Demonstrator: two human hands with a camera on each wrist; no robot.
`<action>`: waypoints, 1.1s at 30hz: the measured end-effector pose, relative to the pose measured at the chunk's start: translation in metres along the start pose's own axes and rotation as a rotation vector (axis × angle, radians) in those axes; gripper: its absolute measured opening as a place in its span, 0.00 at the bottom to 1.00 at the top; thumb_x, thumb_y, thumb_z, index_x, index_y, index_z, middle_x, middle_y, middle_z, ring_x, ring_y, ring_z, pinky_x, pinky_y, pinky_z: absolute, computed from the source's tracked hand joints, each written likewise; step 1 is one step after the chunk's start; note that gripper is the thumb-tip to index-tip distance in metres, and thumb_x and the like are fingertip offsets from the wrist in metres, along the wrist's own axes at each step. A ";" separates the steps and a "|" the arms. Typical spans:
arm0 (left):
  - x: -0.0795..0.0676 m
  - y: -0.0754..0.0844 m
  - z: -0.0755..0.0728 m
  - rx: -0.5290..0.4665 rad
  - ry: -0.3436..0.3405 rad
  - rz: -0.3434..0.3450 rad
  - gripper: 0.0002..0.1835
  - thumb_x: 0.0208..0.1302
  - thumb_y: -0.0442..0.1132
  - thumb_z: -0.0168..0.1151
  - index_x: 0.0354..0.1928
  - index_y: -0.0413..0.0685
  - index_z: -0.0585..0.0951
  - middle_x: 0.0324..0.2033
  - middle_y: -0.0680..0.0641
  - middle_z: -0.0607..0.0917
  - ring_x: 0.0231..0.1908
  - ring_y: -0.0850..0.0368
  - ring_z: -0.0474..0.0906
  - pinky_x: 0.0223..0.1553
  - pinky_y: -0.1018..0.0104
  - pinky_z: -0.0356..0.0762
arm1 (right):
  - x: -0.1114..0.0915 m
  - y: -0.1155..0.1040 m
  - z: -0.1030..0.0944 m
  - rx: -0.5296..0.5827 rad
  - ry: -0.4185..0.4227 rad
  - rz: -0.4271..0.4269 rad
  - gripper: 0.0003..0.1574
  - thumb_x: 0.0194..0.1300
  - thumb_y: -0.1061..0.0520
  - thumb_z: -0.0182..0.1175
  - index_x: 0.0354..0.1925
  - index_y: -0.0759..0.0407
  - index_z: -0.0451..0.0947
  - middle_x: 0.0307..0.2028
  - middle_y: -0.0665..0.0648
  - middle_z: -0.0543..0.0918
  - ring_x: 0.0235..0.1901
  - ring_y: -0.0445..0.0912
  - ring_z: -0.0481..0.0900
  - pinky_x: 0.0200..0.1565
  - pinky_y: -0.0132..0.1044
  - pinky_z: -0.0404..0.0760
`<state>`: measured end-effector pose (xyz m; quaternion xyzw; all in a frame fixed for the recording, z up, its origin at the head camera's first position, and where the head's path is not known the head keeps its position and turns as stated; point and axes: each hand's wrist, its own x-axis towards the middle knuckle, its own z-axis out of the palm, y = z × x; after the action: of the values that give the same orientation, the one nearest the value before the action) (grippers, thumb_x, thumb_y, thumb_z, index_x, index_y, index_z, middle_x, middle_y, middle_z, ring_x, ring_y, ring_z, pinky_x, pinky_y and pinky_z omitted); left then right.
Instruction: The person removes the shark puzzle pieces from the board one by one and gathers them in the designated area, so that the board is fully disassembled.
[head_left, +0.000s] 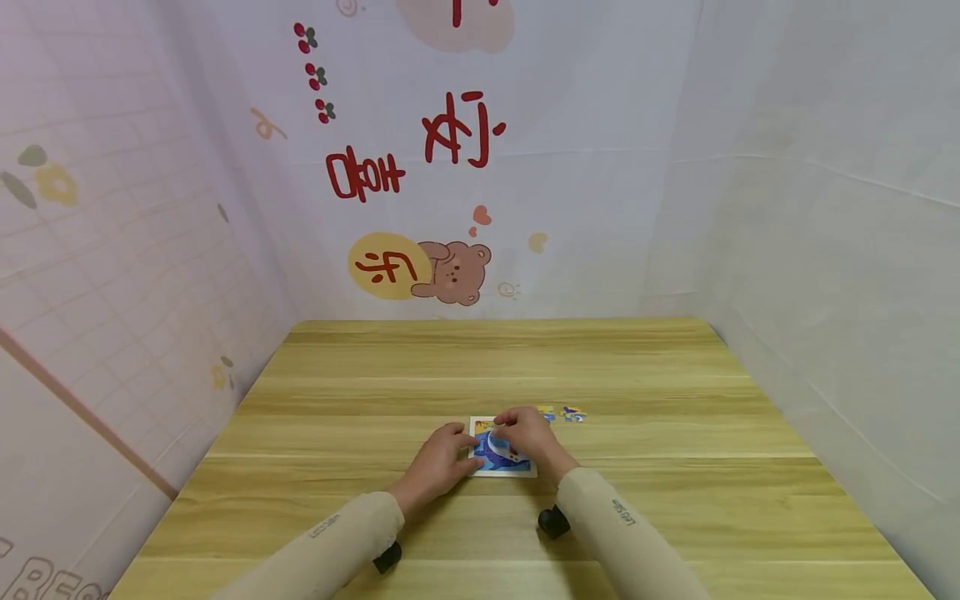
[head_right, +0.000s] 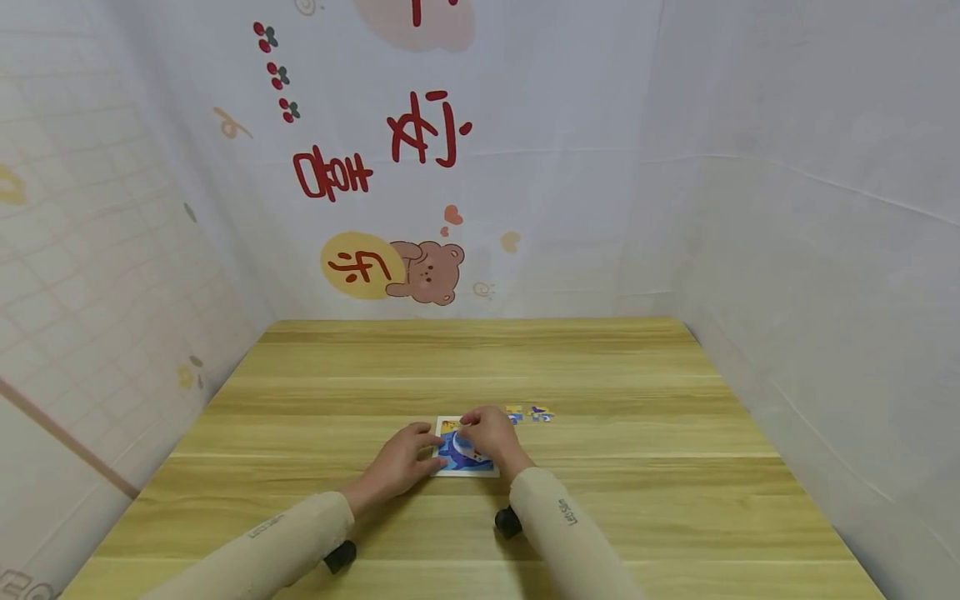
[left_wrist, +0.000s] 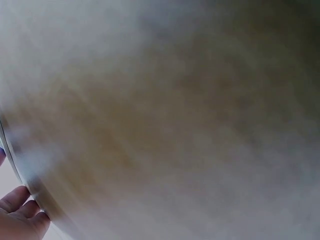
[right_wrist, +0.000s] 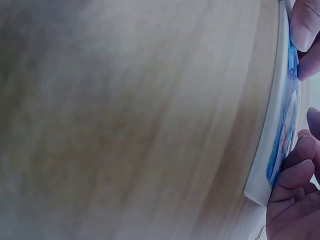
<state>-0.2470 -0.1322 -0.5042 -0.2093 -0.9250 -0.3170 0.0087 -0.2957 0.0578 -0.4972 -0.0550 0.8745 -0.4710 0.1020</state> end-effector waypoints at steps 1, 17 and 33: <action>0.000 0.000 0.000 -0.002 0.000 0.003 0.19 0.64 0.42 0.68 0.52 0.36 0.84 0.59 0.30 0.74 0.60 0.33 0.71 0.62 0.40 0.66 | 0.000 0.000 0.000 -0.007 0.001 0.001 0.14 0.64 0.60 0.65 0.48 0.63 0.84 0.32 0.54 0.83 0.22 0.43 0.75 0.29 0.35 0.75; 0.001 -0.004 0.001 0.043 0.007 0.035 0.19 0.64 0.42 0.68 0.51 0.35 0.85 0.58 0.29 0.75 0.59 0.33 0.72 0.61 0.41 0.67 | 0.002 -0.005 0.002 -0.034 -0.103 -0.003 0.18 0.63 0.61 0.63 0.52 0.60 0.85 0.44 0.59 0.84 0.37 0.49 0.77 0.46 0.51 0.77; -0.002 -0.004 -0.001 0.032 0.001 0.055 0.19 0.64 0.41 0.68 0.51 0.35 0.84 0.58 0.29 0.75 0.59 0.33 0.72 0.61 0.41 0.67 | -0.001 -0.009 0.005 -0.054 -0.061 0.014 0.19 0.64 0.61 0.61 0.53 0.66 0.82 0.52 0.62 0.83 0.51 0.54 0.79 0.56 0.55 0.74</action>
<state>-0.2466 -0.1360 -0.5061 -0.2342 -0.9239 -0.3018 0.0215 -0.2931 0.0488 -0.4925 -0.0660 0.8838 -0.4445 0.1303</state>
